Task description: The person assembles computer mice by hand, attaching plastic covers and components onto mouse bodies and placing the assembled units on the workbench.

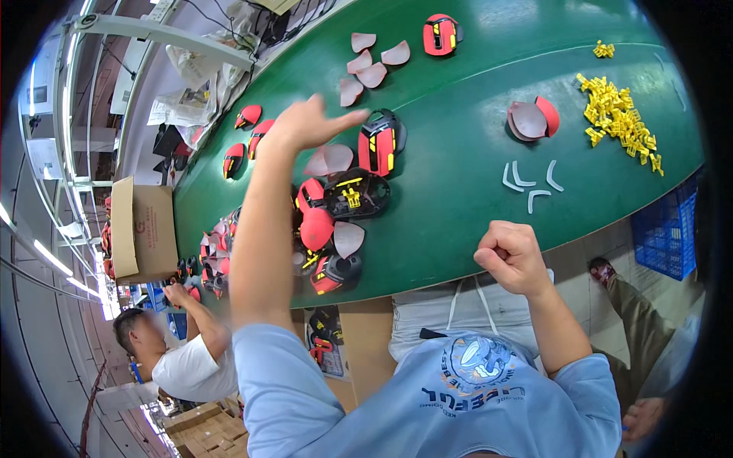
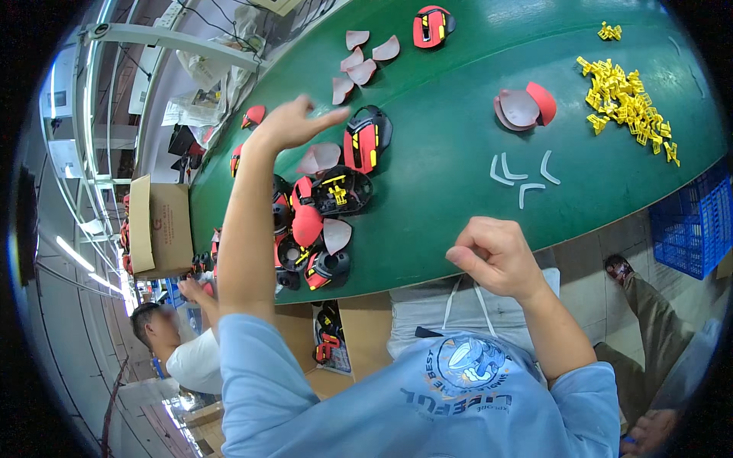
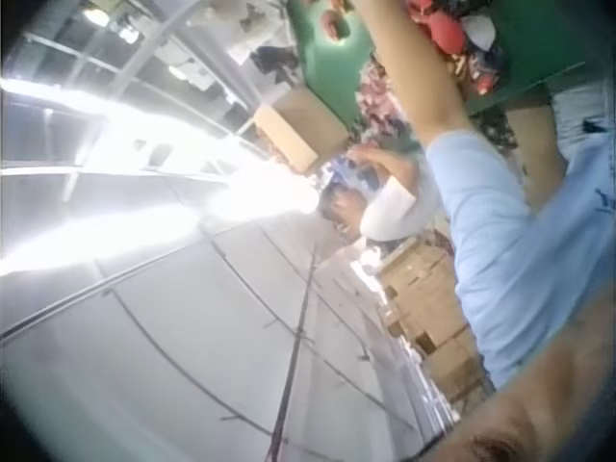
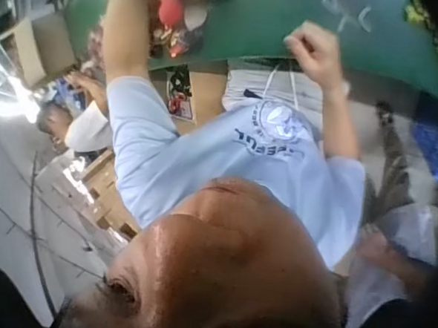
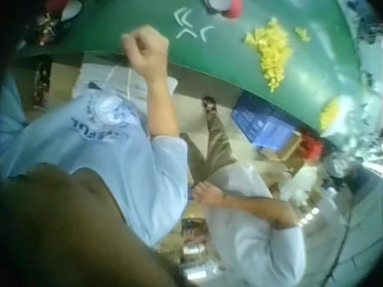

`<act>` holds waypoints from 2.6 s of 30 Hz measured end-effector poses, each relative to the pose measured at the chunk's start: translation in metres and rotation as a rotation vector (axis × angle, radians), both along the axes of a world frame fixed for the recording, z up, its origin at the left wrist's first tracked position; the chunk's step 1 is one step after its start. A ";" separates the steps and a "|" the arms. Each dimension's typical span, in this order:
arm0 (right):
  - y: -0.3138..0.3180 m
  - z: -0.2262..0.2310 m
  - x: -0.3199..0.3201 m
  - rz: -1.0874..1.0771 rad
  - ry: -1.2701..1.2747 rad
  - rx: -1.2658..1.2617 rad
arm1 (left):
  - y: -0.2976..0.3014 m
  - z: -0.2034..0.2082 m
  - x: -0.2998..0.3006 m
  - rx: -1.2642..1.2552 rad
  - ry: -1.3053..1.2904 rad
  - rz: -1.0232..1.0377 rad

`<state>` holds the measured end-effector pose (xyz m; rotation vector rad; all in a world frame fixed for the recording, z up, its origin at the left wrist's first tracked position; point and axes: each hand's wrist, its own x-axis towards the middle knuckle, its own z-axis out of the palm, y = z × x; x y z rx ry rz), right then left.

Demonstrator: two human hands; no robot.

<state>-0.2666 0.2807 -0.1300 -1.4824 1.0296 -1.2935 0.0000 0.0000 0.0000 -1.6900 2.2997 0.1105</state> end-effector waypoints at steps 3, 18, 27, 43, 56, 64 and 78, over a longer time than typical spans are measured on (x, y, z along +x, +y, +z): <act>-0.006 -0.001 -0.002 -0.015 0.013 -0.005 | -0.017 -0.020 0.053 0.183 -0.174 0.122; 0.000 0.002 0.006 -0.036 0.032 -0.071 | 0.021 -0.002 -0.071 0.261 0.644 -0.408; -0.007 0.002 0.004 0.004 -0.002 -0.012 | -0.014 -0.050 -0.112 -0.247 0.684 -0.555; -0.003 0.006 0.010 -0.002 -0.155 -0.164 | -0.162 -0.161 0.016 -0.360 0.358 -0.461; -0.009 -0.023 0.026 -0.051 -0.091 -0.277 | -0.165 -0.170 0.028 -0.558 0.482 -0.464; -0.004 -0.021 0.031 -0.051 0.055 -0.328 | -0.043 -0.071 -0.082 -0.314 0.926 -0.645; 0.010 -0.013 0.014 -0.128 0.269 -0.325 | 0.078 -0.052 -0.232 -0.339 0.810 -0.844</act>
